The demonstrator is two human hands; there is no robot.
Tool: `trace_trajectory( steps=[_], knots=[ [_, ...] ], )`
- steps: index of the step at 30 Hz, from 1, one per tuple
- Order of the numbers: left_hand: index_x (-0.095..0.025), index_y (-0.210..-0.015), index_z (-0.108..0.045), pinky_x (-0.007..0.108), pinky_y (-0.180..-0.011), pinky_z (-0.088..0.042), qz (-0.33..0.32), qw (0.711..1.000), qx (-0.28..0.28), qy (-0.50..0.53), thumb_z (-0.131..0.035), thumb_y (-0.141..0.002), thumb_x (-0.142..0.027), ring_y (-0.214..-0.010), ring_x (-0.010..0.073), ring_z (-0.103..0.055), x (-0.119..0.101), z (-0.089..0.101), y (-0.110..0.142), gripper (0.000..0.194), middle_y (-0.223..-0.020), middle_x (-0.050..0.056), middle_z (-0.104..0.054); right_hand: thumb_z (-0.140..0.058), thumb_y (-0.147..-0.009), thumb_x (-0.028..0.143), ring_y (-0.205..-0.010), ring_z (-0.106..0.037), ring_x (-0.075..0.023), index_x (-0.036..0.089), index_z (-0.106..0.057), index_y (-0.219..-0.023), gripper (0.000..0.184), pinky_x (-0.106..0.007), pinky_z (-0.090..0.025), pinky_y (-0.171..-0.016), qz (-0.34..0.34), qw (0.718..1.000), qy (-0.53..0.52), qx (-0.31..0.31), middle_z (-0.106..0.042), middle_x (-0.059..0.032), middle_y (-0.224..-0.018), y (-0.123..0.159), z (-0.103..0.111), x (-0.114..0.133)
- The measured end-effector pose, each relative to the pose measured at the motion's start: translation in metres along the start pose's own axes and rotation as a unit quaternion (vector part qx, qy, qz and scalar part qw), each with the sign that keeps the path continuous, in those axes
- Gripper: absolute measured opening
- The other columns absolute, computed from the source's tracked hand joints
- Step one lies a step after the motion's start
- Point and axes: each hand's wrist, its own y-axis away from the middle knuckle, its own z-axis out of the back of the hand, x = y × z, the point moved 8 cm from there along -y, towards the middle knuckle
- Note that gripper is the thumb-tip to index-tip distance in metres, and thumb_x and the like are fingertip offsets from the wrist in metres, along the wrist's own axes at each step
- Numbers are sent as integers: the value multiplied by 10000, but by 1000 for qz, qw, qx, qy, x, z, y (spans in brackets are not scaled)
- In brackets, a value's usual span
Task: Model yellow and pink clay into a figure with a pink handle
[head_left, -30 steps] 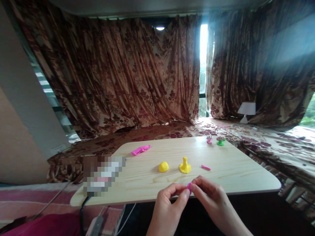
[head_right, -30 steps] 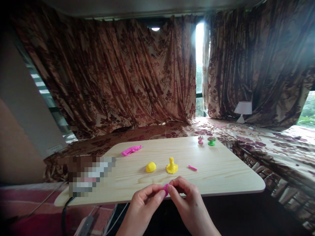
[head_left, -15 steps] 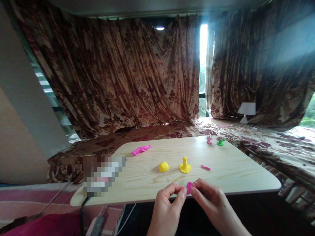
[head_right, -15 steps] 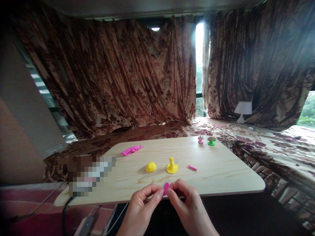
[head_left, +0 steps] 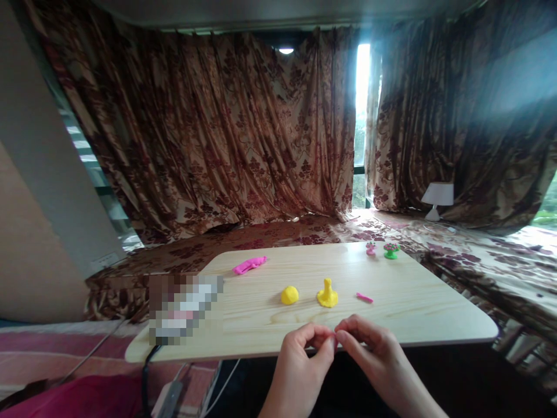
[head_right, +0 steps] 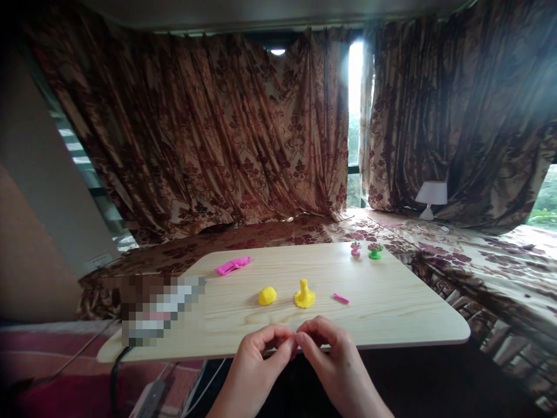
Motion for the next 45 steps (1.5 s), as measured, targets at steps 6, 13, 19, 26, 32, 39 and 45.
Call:
trace_trajectory(
  steps=[6, 13, 19, 26, 32, 39, 45],
  knots=[
    [-190, -688, -686, 259, -651, -428, -46, 989, -46, -136, -552, -799, -201, -672, 184, -619, 26, 17, -36, 174, -681, 22, -686, -534, -898, 326, -773, -614, -146, 143, -623, -930, 206, -349, -497, -751, -15, 981, 191, -41, -645, -34, -889, -54, 55, -71],
    [-205, -747, -712, 275, -702, -407, -75, 962, -70, -254, -632, -728, -155, -717, 191, -599, 48, 30, -47, 96, -667, 12, -639, -533, -902, 275, -843, -611, -153, 161, -637, -902, 154, -349, -492, -779, 39, 957, 285, 30, -650, -21, -899, -53, 34, -77],
    [-202, -858, -679, 266, -694, -454, -84, 947, -92, -297, -581, -807, -206, -740, 180, -630, 55, 33, -45, 110, -765, 16, -668, -393, -899, 144, -986, -608, -215, 234, -673, -1051, 331, -347, -500, -835, 82, 948, 301, 59, -662, -78, -1055, -26, 25, -63],
    [-160, -1032, -642, 318, -909, -434, -92, 919, -121, -364, -381, -933, -278, -1010, 204, -599, 59, 67, -21, 303, -1041, 88, -678, -380, -929, 269, -1306, -418, -225, 213, -448, -1359, 439, -414, -346, -1089, 104, 932, 334, 98, -459, -62, -1416, 16, 8, -58],
    [-91, -1270, -527, 555, -1046, -252, -59, 875, -113, -467, -410, -911, -387, -1284, 334, -404, 80, 64, 2, 480, -1349, 179, -526, -325, -936, 489, -1336, -357, -289, 162, -404, -1385, 561, -563, -286, -1077, 74, 909, 398, 94, -398, -129, -1440, 0, 7, -67],
    [-107, -1335, -462, 538, -1072, -226, -48, 844, -102, -525, -324, -925, -482, -1331, 292, -355, 83, 57, 6, 573, -1411, 144, -464, -335, -941, 469, -1372, -291, -224, 245, -282, -1440, 549, -472, -271, -1119, 114, 899, 399, 142, -279, -36, -1500, 18, 2, -59],
    [-89, -1333, -461, 543, -1060, -238, -57, 829, -101, -546, -306, -928, -478, -1316, 297, -375, 81, 56, 6, 582, -1400, 143, -479, -293, -937, 516, -1351, -331, -267, 183, -347, -1416, 586, -528, -281, -1094, 89, 900, 404, 136, -357, -108, -1463, -3, 8, -65]
  ],
)
